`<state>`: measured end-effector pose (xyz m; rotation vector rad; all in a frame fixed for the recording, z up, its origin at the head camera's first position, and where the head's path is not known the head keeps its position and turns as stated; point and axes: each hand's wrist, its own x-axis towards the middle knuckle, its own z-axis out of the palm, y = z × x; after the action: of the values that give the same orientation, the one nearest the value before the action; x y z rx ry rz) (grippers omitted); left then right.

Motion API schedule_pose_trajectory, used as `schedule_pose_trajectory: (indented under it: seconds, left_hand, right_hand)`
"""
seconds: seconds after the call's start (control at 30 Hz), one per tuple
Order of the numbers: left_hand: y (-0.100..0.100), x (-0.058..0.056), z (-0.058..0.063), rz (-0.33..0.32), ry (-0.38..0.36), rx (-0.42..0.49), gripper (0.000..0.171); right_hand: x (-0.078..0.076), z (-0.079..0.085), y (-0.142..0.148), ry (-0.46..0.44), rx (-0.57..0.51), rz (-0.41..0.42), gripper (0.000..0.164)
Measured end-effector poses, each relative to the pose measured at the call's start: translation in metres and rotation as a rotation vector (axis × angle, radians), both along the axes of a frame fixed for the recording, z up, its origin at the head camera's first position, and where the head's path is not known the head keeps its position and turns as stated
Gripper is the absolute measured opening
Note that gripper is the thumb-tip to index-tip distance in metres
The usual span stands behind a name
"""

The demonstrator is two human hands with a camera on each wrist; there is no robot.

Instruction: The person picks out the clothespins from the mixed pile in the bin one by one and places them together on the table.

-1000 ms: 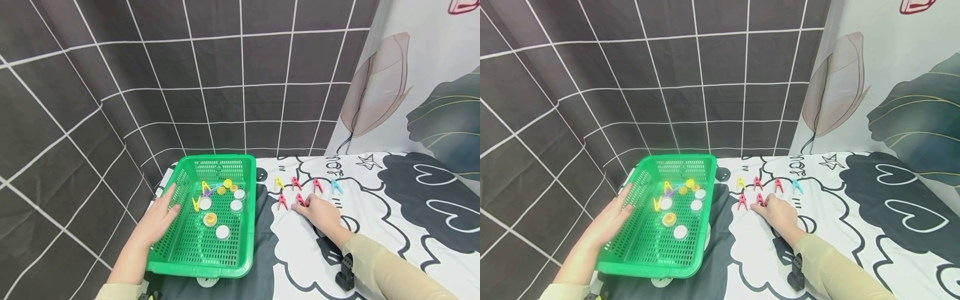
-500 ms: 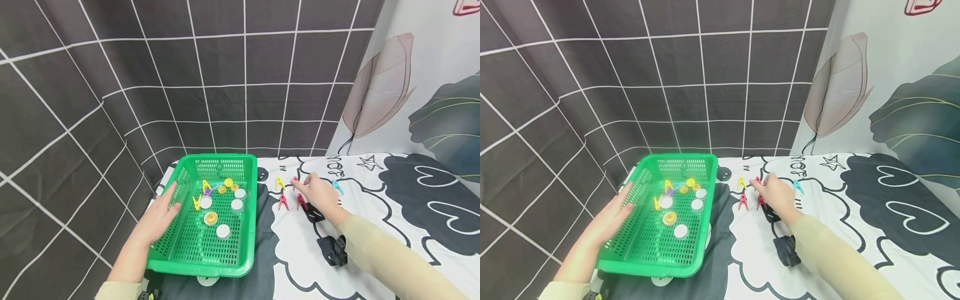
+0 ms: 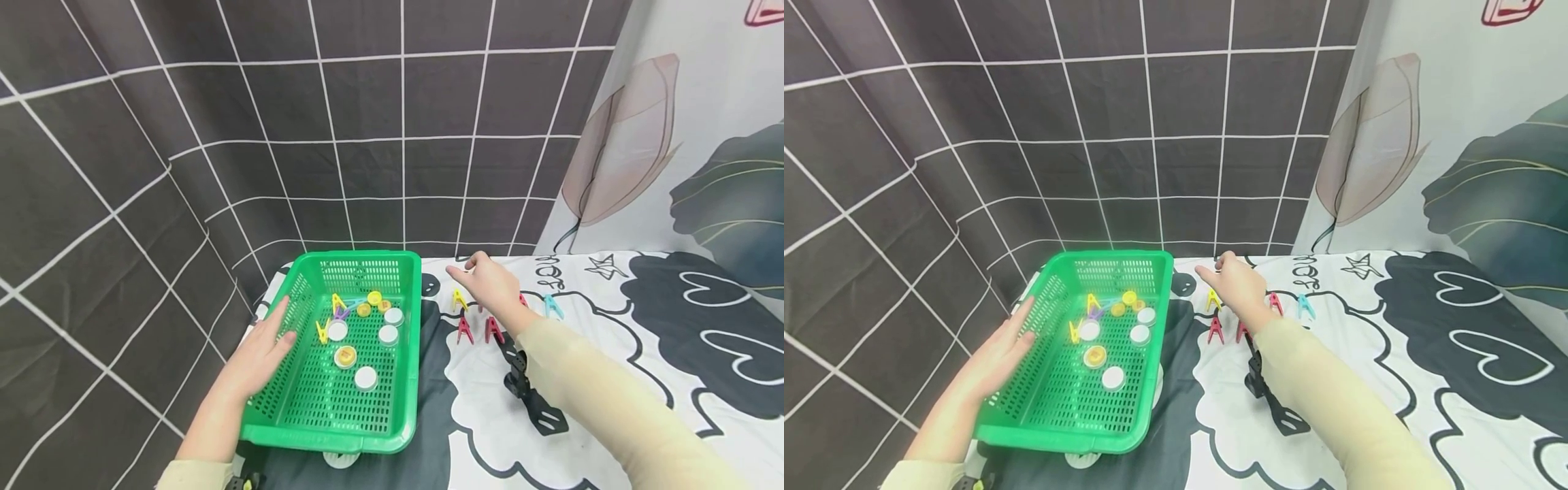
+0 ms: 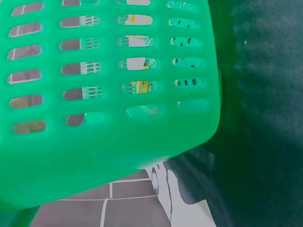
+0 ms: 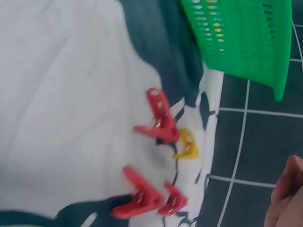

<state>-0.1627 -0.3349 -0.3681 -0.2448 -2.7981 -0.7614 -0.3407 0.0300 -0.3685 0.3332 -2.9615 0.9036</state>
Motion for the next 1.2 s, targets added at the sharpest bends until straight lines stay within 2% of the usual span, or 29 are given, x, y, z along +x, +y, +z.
schedule_pose_trajectory:
  seconds: [0.27, 0.47, 0.73, 1.03, 1.2]
  left_hand:
    - [0.001, 0.000, 0.000, -0.007, 0.010, 0.003, 0.060]
    - [0.001, -0.001, -0.001, 0.001, -0.003, -0.003, 0.061]
    - [0.000, -0.001, -0.002, 0.004, 0.003, -0.010, 0.062]
    - [0.001, -0.001, 0.000, -0.002, 0.011, -0.005, 0.061]
    - [0.003, 0.001, 0.000, 0.007, 0.006, -0.010, 0.064]
  right_hand:
    - [-0.005, 0.015, -0.029, 0.039, -0.030, 0.070, 0.057]
    - [-0.007, 0.024, -0.053, 0.031, -0.063, 0.105, 0.054]
    - [-0.007, 0.041, -0.083, 0.056, -0.023, 0.126, 0.056]
    - [0.001, 0.061, -0.123, 0.041, -0.013, 0.130, 0.053]
    - [0.010, 0.065, -0.145, 0.017, -0.030, 0.174, 0.051]
